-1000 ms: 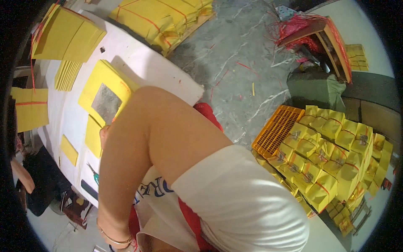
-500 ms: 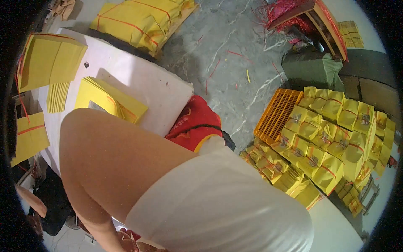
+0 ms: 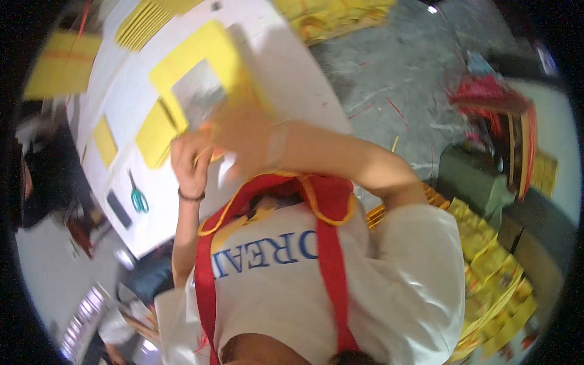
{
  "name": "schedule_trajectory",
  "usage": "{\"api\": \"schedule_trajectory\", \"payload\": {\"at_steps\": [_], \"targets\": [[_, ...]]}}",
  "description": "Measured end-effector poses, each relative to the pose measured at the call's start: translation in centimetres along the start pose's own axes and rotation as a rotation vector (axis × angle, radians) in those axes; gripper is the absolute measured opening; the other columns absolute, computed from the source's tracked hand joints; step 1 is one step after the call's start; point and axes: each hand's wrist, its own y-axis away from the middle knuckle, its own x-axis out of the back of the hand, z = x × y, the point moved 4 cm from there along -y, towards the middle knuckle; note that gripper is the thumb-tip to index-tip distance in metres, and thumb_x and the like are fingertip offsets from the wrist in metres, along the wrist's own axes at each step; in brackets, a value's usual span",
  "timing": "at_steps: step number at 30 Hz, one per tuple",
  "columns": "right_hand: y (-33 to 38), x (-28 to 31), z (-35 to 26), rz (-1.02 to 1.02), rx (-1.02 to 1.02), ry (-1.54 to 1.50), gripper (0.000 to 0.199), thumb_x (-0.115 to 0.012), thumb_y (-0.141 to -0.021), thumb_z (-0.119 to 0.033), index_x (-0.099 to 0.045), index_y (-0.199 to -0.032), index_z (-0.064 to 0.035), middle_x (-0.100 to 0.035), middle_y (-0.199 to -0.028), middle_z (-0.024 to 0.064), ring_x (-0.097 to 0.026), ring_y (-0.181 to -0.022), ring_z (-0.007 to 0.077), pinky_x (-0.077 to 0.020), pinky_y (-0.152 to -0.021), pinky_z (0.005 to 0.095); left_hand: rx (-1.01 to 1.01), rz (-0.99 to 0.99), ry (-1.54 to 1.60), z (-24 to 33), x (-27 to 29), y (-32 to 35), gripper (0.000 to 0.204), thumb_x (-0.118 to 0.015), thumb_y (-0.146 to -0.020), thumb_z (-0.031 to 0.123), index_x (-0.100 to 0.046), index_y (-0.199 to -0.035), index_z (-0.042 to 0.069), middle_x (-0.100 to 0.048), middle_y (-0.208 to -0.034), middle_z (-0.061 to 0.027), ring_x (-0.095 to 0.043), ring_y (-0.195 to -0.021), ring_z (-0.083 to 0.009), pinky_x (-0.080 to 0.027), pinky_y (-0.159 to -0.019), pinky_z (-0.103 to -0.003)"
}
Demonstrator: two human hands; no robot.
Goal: Stacking and organizing sheets of yellow paper into bundles on a workbench.
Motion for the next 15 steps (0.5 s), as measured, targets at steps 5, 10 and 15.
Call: {"api": "schedule_trajectory", "payload": {"at_steps": [5, 10, 15], "targets": [[4.1, 2.5, 4.7, 0.089, -0.307, -0.153, 0.056, -0.073, -0.07, -0.016, -0.054, -0.122, -0.0114, -0.05, -0.131, 0.0068, -0.04, -0.126, 0.0254, -0.031, -0.103, 0.039, -0.056, 0.084, 0.005, 0.1, -0.2, -0.1, 0.027, -0.067, -0.066, 0.002, -0.066, -0.093, 0.006, -0.059, -0.09, -0.0089, -0.053, -0.083, -0.0264, -0.043, -0.072, -0.035], [4.8, -0.8, 4.9, 0.448, -0.283, -0.212, 0.046, -0.067, -0.065, 0.001, -0.06, -0.11, -0.0065, -0.052, -0.123, 0.0102, -0.045, -0.119, 0.0263, -0.0368, -0.099, 0.0364, -0.016, 0.153, 0.006, 1.4, -0.1, -0.3, 0.03, -0.067, -0.06, 0.006, -0.066, -0.091, 0.008, -0.058, -0.089, -0.0071, -0.051, -0.082, -0.0267, -0.042, -0.072, -0.035], [5.0, -1.6, 5.6, 0.529, -0.274, -0.129, 0.042, -0.063, -0.06, 0.006, -0.062, -0.101, -0.0058, -0.054, -0.114, 0.0099, -0.048, -0.112, 0.0265, -0.0387, -0.096, 0.0354, -0.079, 0.015, 0.114, 0.8, 1.4, -0.4, 0.05, -0.067, -0.063, 0.008, -0.058, -0.112, 0.007, -0.056, -0.098, -0.0082, -0.051, -0.09, -0.0282, -0.042, -0.079, -0.037]]}}
